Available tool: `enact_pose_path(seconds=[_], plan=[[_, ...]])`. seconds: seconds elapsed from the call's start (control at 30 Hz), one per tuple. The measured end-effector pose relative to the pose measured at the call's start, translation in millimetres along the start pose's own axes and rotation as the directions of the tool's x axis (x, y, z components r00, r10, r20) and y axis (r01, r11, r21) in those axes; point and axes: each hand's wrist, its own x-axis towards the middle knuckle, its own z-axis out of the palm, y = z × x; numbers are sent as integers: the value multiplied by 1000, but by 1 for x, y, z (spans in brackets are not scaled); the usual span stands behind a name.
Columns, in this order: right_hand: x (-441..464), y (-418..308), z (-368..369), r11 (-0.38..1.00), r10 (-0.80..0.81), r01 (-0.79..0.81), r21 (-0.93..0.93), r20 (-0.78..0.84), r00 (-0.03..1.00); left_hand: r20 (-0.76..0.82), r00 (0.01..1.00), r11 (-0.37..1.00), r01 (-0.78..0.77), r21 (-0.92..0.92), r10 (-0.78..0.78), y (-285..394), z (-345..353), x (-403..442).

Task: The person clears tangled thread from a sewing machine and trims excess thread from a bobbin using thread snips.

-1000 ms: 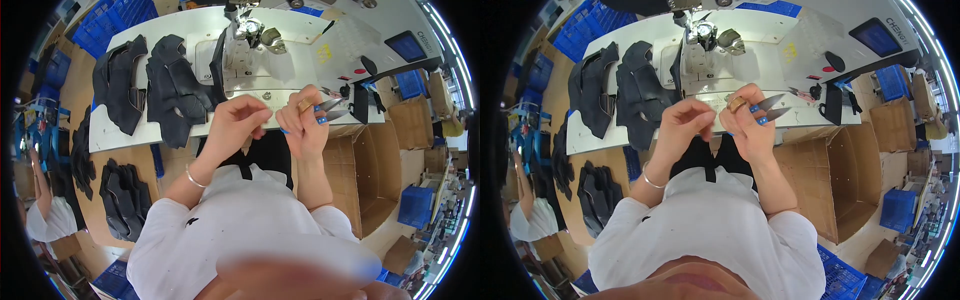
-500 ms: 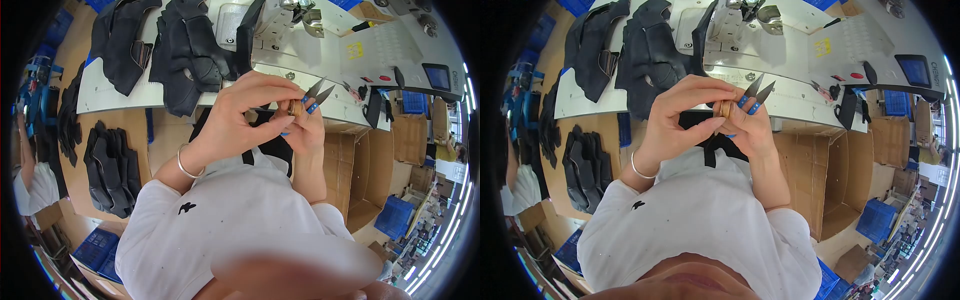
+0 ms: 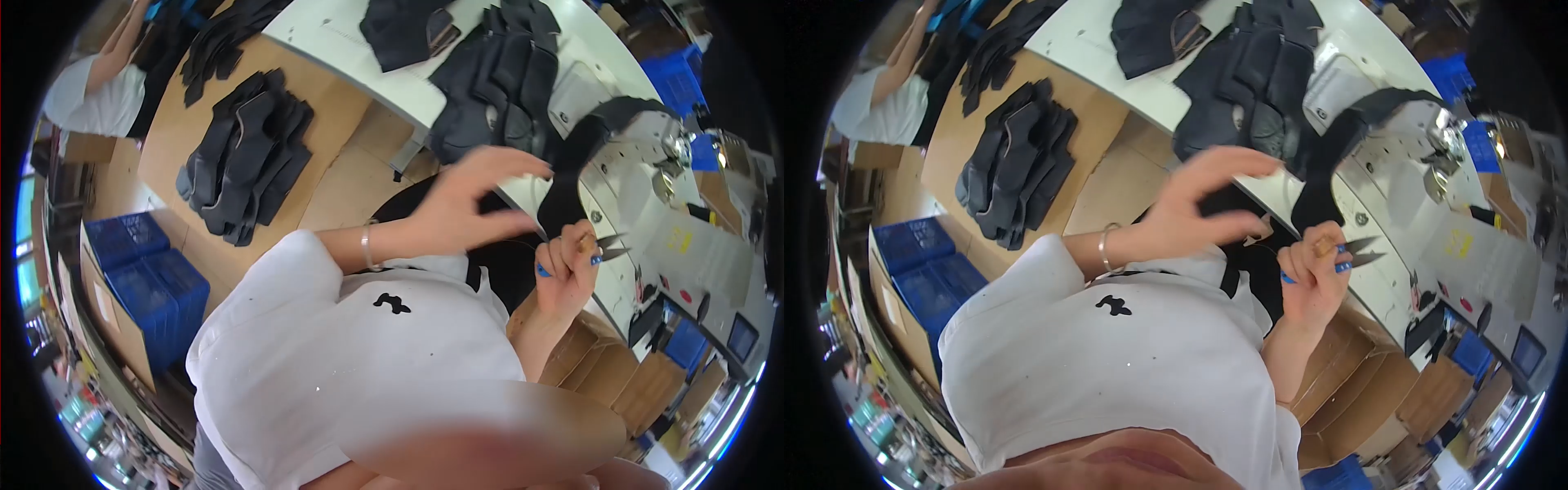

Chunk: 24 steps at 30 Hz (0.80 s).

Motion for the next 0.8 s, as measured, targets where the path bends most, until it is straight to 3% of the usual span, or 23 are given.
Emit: enact_pose_path(seconds=[0.03,0.07,0.13,0.17,0.23,0.33,0.43,0.53,0.63,0.8], plan=[[1,2,-4,999,-9,10,40,-11,1000,-111,993,989,51,137,-36,-9,-22,-12],[2,3,-7,997,-24,26,78,-26,999,-354,915,981,181,-66,-192,-26,-37,-26],[4,4,-7,999,0,1,45,-29,1000,-608,677,910,300,-287,-415,-46,-82,-36],[5,8,-8,999,16,-16,37,-10,1000,-686,547,877,327,-353,-480,-68,-109,-38],[8,16,-4,998,55,-54,-12,14,998,-605,442,727,189,-660,-663,-96,-148,-33],[11,32,10,987,109,-106,-123,19,994,-384,675,509,-15,-861,-630,-119,-180,-12],[9,39,17,973,128,-123,-196,15,992,-460,648,527,-106,-844,-607,-115,-181,12],[9,43,22,972,132,-130,-195,-4,991,-478,531,588,48,-808,-700,-114,-192,19],[10,48,26,964,182,-178,-196,3,983,-551,527,624,-50,-780,-647,-140,-231,22],[14,56,32,959,213,-210,-190,0,977,-433,571,522,-9,-853,-697,-138,-249,17]])
